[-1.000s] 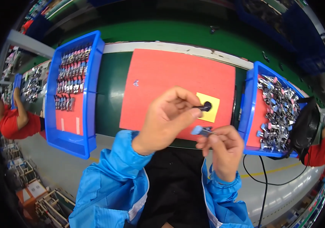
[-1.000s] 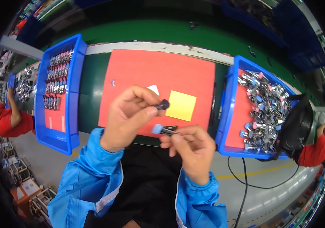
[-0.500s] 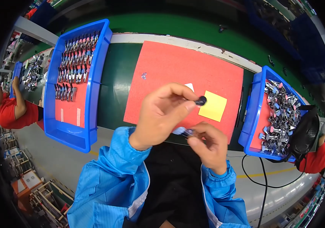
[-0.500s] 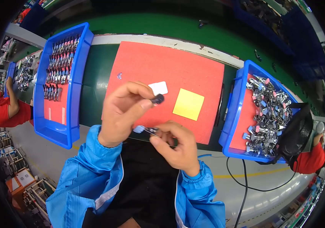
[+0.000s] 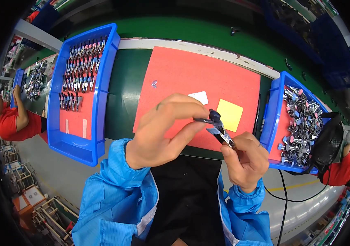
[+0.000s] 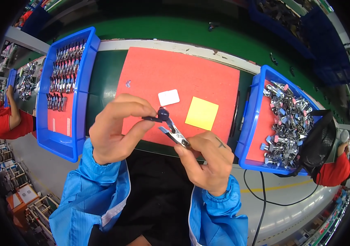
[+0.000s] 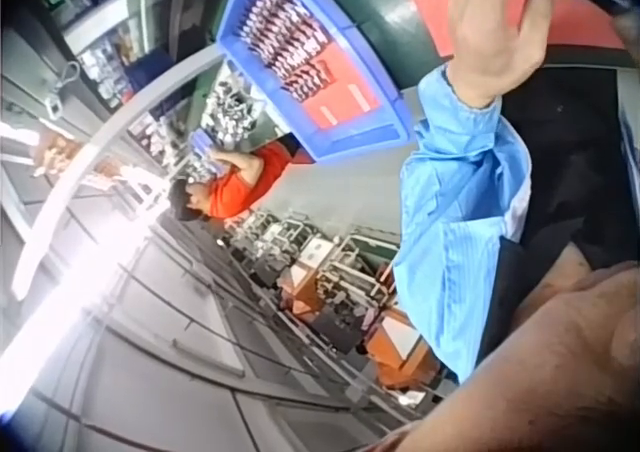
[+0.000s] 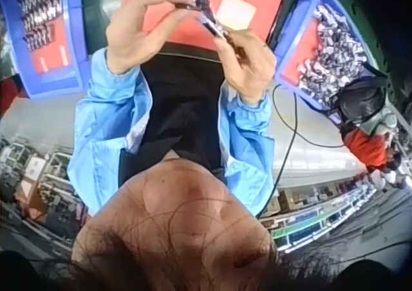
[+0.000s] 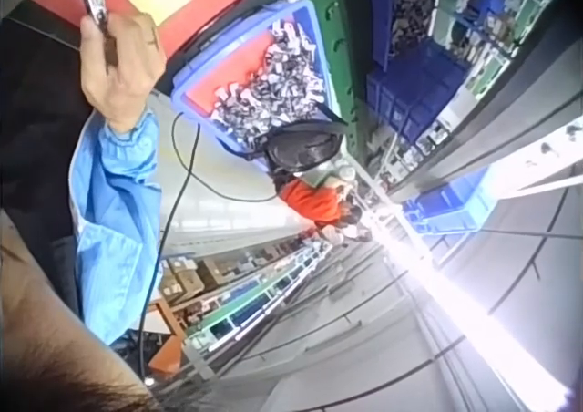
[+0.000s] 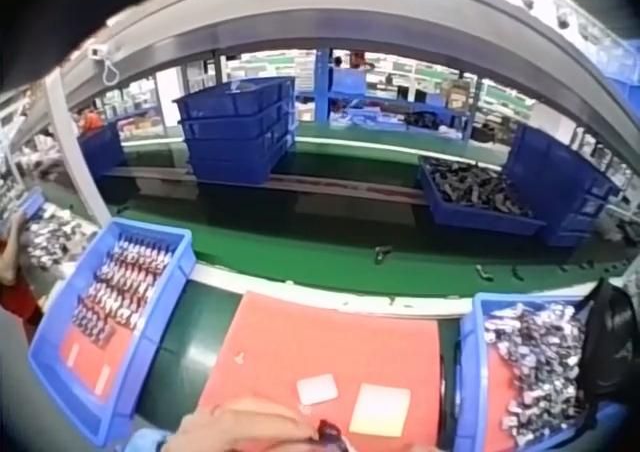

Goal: The person assembles small electronic components by hand, combining plastic and metal parts at a factory workbench.

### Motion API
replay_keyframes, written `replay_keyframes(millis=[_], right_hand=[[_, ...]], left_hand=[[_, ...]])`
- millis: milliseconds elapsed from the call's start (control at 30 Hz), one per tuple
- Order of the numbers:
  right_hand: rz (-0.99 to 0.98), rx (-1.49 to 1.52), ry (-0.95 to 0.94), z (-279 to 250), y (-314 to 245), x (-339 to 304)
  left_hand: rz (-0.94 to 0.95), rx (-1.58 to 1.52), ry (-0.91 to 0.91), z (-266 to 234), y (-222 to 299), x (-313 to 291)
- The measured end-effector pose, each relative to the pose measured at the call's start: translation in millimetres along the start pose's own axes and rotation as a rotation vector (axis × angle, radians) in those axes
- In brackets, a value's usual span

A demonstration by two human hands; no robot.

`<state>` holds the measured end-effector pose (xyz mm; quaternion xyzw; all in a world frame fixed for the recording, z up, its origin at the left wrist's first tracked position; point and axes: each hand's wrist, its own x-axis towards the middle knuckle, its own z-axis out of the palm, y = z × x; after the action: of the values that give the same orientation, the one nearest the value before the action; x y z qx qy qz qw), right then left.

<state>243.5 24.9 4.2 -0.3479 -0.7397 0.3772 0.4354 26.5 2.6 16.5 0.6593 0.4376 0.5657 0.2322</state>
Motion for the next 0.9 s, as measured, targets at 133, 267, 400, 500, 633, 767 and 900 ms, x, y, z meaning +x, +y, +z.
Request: replay_keyframes(millis=[133, 267, 400, 500, 633, 767, 900], right_hand=[[-0.017, -0.101, -0.014, -11, -2, 6], [-0.066, -0.114, -0.079, -10, -2, 9], [-0.119, -0.15, -0.132, -15, 2, 12], [-0.185, -0.159, -0.167, -17, 4, 13], [-0.208, -0.198, -0.201, -17, 6, 12], [-0.189, -0.205, -0.207, -16, 9, 10], [-0.181, -0.257, -0.183, -18, 7, 13]], left_hand=[[0.052, 0.096, -0.07, -3, 3, 3], [0.045, 0.101, -0.135, -13, 5, 3], [0.031, 0.065, -0.223, -19, 4, 6], [0.028, 0.049, -0.272, -23, 5, 7], [0.034, 0.041, -0.325, -22, 7, 9], [0.034, 0.049, -0.34, -20, 8, 8], [0.006, 0.039, -0.258, -12, 7, 1]])
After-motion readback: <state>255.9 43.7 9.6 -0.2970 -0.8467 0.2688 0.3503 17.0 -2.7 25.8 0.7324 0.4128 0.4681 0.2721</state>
